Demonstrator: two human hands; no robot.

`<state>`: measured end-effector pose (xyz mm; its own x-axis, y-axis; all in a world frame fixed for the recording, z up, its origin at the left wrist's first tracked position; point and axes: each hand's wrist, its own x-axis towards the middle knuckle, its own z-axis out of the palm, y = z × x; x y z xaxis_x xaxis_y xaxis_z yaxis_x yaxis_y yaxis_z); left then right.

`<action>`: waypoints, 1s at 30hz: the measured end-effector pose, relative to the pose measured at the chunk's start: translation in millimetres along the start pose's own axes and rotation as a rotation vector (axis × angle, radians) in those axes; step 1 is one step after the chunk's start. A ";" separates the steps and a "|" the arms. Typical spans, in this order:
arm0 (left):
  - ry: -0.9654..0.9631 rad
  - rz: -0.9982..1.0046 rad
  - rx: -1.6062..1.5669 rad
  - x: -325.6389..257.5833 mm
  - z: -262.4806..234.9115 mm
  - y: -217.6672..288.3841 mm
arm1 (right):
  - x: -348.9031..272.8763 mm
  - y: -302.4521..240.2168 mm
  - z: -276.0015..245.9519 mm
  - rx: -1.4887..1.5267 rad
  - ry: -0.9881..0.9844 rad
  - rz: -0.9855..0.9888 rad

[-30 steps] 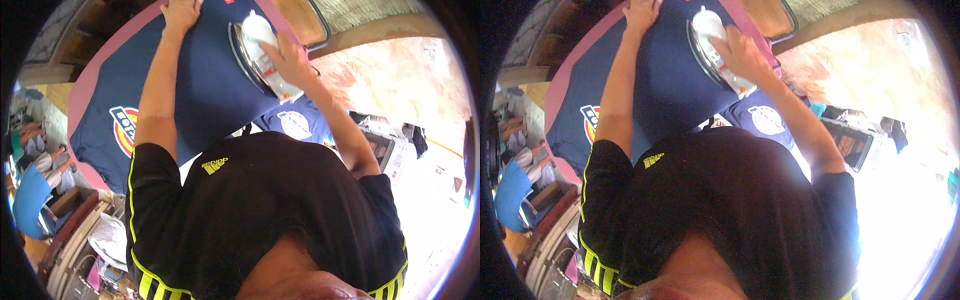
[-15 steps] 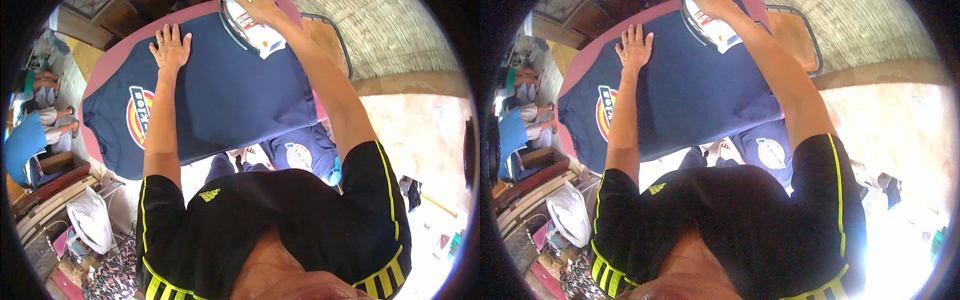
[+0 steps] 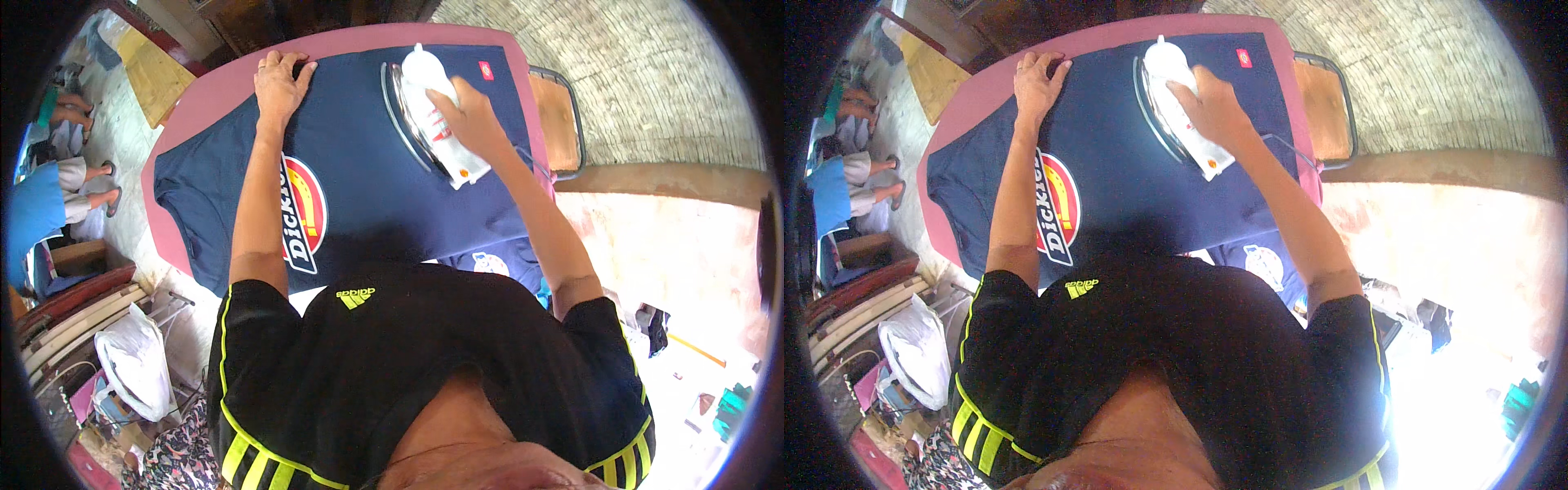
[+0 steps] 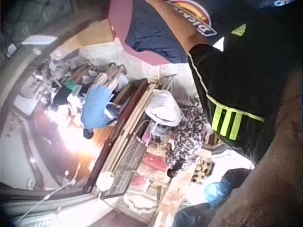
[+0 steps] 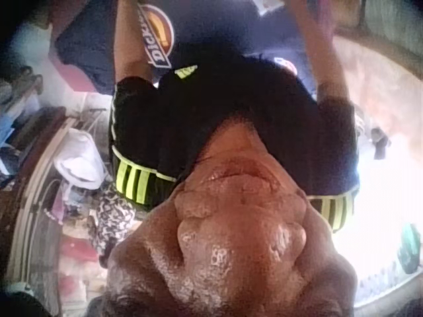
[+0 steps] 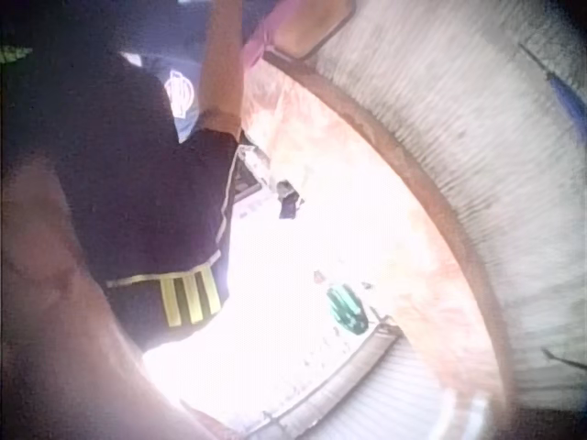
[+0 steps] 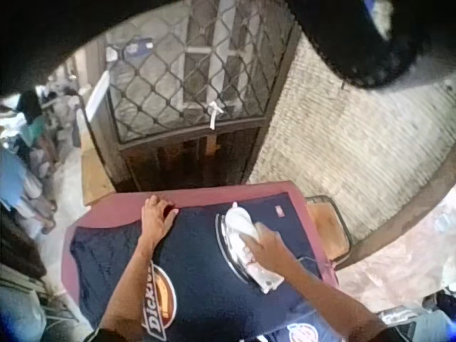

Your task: The person irons a dark blue Dickies t-shirt on a pink ironing board, smoothing the fabric and using a white steam iron to press the front and sides. The person then places the shirt on a stack and briefly handles a phone and wallet.

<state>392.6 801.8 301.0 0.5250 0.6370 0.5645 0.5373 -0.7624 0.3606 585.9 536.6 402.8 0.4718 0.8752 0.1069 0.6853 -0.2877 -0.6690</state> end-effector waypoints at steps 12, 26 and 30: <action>-0.017 0.023 -0.208 -0.3 -13.6 -47.2 | 71.3 -17.7 -0.5 -0.146 -0.326 -0.160; 0.193 -0.089 0.074 -57.3 -44.9 12.8 | 150.7 -67.3 81.4 -0.085 -0.165 -0.481; 0.003 -0.183 0.308 -90.7 -16.5 47.8 | 170.1 -49.4 83.2 -0.130 -0.158 -0.529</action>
<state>359.8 705.7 279.3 0.3996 0.7592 0.5137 0.7964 -0.5650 0.2155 586.2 732.0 392.8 -0.0361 0.9580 0.2845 0.8732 0.1687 -0.4572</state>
